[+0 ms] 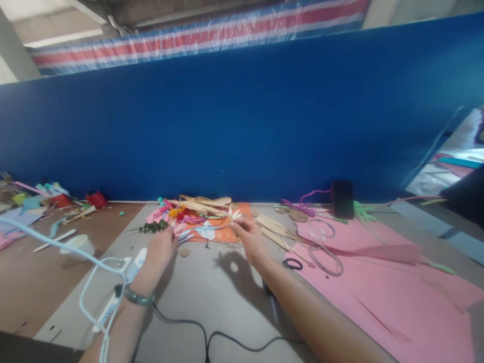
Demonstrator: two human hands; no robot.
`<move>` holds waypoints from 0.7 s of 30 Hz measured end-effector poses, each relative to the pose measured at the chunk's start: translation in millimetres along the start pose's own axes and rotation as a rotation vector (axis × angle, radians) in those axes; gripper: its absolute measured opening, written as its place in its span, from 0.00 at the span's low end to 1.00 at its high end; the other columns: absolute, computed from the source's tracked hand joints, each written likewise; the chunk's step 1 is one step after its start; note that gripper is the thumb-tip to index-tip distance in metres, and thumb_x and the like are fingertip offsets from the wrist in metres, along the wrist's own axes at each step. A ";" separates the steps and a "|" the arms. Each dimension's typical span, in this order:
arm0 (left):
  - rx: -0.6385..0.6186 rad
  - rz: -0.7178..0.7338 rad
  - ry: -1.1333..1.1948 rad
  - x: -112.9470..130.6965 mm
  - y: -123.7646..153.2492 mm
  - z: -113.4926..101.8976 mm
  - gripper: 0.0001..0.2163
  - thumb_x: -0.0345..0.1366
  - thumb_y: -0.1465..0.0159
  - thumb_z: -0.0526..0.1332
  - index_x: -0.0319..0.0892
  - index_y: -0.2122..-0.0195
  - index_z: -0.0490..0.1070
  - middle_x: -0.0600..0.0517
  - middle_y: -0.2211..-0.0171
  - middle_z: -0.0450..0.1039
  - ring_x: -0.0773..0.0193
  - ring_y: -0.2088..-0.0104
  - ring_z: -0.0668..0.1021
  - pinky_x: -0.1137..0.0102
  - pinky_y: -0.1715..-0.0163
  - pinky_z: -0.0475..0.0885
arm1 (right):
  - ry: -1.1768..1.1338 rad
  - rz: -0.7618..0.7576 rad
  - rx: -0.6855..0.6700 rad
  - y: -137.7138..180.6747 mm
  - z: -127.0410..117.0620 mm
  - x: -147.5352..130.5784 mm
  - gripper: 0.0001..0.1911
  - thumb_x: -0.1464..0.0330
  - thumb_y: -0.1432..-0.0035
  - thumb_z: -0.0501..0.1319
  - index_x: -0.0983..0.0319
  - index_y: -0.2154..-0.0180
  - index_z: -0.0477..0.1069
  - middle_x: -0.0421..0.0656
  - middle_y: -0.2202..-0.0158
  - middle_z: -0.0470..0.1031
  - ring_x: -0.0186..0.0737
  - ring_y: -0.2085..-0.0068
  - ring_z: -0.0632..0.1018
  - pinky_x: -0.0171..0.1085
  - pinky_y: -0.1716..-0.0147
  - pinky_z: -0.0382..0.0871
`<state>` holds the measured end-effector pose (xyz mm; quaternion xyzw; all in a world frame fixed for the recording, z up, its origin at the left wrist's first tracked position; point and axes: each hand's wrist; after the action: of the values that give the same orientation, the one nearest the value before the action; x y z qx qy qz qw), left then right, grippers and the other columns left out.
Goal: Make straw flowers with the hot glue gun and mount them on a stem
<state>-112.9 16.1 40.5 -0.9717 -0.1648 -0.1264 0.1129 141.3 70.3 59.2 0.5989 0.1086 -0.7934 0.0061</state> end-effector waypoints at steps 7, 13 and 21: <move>-0.034 -0.095 -0.096 -32.0 19.8 27.3 0.08 0.32 0.41 0.55 0.36 0.69 0.74 0.33 0.69 0.77 0.45 0.67 0.78 0.63 0.70 0.65 | 0.016 0.010 -0.059 8.1 4.8 -4.1 0.13 0.59 0.55 0.68 0.62 0.76 0.70 0.37 0.78 0.65 0.33 0.74 0.64 0.35 0.71 0.58; 0.068 -0.085 0.006 -30.9 21.9 16.2 0.10 0.34 0.39 0.54 0.38 0.70 0.74 0.39 0.71 0.77 0.49 0.67 0.78 0.65 0.69 0.65 | 0.015 0.012 -0.090 12.8 5.9 -12.5 0.13 0.60 0.54 0.67 0.62 0.77 0.70 0.36 0.79 0.64 0.32 0.75 0.62 0.34 0.72 0.57; 0.288 0.065 0.923 25.1 25.6 -17.7 0.11 0.44 0.42 0.61 0.41 0.70 0.75 0.54 0.81 0.72 0.68 0.84 0.68 0.73 0.82 0.60 | -0.016 -0.047 -0.182 12.8 2.1 -29.0 0.13 0.60 0.56 0.69 0.61 0.76 0.70 0.38 0.77 0.67 0.33 0.73 0.66 0.34 0.71 0.61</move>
<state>-84.7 -4.8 59.7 -0.7933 -0.0831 -0.5165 0.3114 149.3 53.9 85.3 0.5867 0.1940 -0.7851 0.0428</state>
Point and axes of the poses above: each hand's wrist, its own y-axis away from the middle knuckle, its own z-axis out of the palm, x = y × z
